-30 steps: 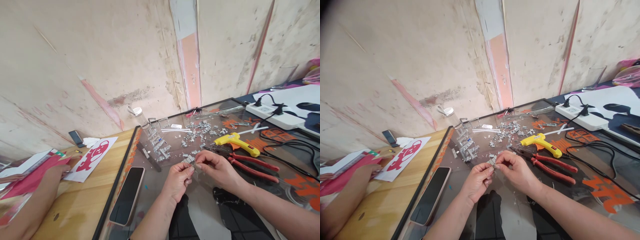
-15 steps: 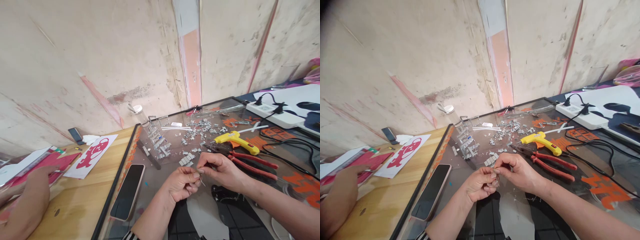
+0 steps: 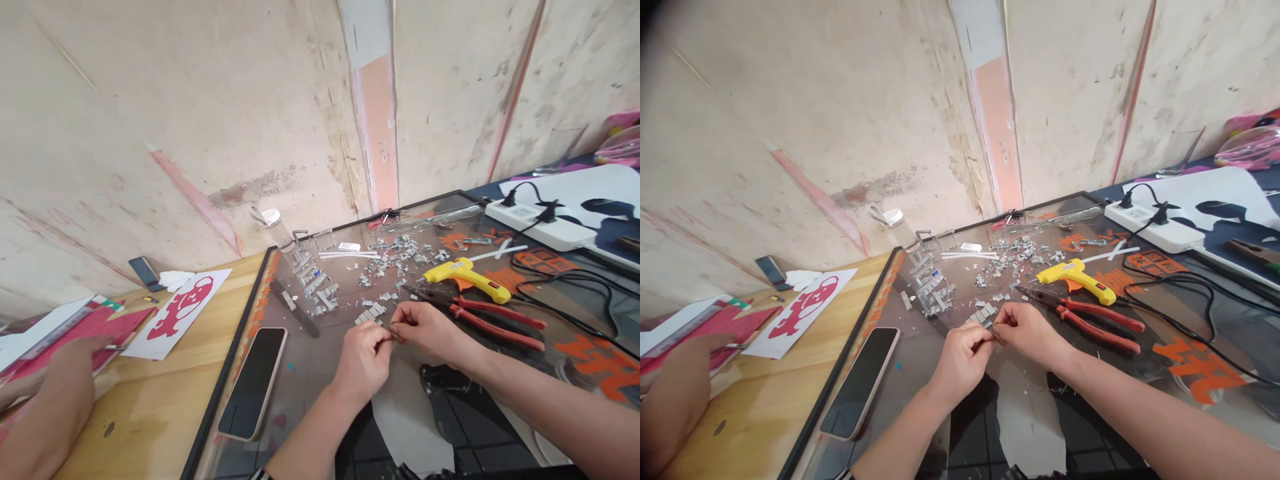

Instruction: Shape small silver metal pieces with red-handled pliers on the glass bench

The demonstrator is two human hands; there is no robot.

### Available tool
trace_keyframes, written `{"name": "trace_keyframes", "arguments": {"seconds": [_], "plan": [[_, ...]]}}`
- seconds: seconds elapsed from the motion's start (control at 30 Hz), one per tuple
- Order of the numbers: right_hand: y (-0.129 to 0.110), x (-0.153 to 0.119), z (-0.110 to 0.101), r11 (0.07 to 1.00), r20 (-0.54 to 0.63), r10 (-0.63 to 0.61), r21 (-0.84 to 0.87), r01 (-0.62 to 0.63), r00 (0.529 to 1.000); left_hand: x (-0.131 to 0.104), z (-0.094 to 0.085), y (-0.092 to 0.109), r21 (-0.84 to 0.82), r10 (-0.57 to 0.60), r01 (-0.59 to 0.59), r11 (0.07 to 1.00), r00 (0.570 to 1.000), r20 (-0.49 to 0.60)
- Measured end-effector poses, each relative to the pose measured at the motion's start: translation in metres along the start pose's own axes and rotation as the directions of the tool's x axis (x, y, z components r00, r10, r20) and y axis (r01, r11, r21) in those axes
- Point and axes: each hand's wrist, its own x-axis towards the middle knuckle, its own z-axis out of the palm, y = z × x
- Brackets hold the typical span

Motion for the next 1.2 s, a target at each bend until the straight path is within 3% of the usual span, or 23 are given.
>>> {"name": "trace_keyframes", "arguments": {"seconds": [0.07,0.1,0.17,0.23,0.37,0.53,0.6,0.8,0.9,0.97,1.07,1.13,1.2], "plan": [[-0.005,-0.001,-0.005,1.000,0.033,-0.012,0.028,0.011,0.999,0.003,-0.004,-0.003,-0.235,-0.196,0.205,0.950,0.979,0.059],[-0.009,-0.002,-0.008,0.999,0.053,-0.034,0.042,0.031,0.998,0.005,-0.006,-0.003,-0.377,-0.280,0.305,0.875,0.952,0.121],[-0.019,-0.006,-0.016,0.994,0.062,-0.105,0.046,0.102,0.993,0.006,-0.012,-0.004,-0.608,-0.337,0.420,0.674,0.907,0.252],[-0.026,-0.009,-0.023,0.950,0.063,-0.293,-0.094,0.298,0.954,0.006,-0.015,-0.003,-0.726,-0.328,0.459,0.513,0.886,0.328],[-0.030,-0.013,-0.028,0.771,0.149,-0.534,-0.318,0.552,0.832,0.003,-0.017,-0.001,-0.769,-0.300,0.519,0.374,0.852,0.429],[-0.028,-0.013,-0.026,0.580,0.221,-0.678,-0.426,0.694,0.701,0.000,-0.014,-0.003,-0.770,-0.242,0.551,0.320,0.834,0.496],[-0.028,-0.013,-0.026,0.543,0.235,-0.695,-0.447,0.711,0.679,-0.001,-0.013,-0.004,-0.765,-0.241,0.564,0.310,0.825,0.510],[-0.029,-0.014,-0.024,0.584,0.226,-0.639,-0.480,0.655,0.735,0.000,-0.012,-0.001,-0.750,-0.287,0.533,0.392,0.845,0.451],[-0.030,-0.015,-0.021,0.631,0.229,-0.562,-0.502,0.591,0.795,0.002,-0.012,0.003,-0.708,-0.322,0.480,0.519,0.877,0.358],[-0.031,-0.016,-0.018,0.711,0.200,-0.462,-0.498,0.496,0.864,0.003,-0.013,0.004,-0.625,-0.322,0.420,0.658,0.907,0.270],[-0.029,-0.015,-0.012,0.860,0.129,-0.227,-0.439,0.261,0.965,0.002,-0.013,0.006,-0.394,-0.229,0.257,0.883,0.966,0.117],[-0.024,-0.012,-0.008,0.904,0.116,-0.109,-0.402,0.147,0.987,0.002,-0.012,0.006,-0.198,-0.105,0.111,0.974,0.994,0.041],[-0.018,-0.008,-0.006,0.918,0.126,-0.060,-0.383,0.105,0.990,0.001,-0.010,0.004,-0.050,0.007,-0.006,0.999,1.000,0.014]]}}
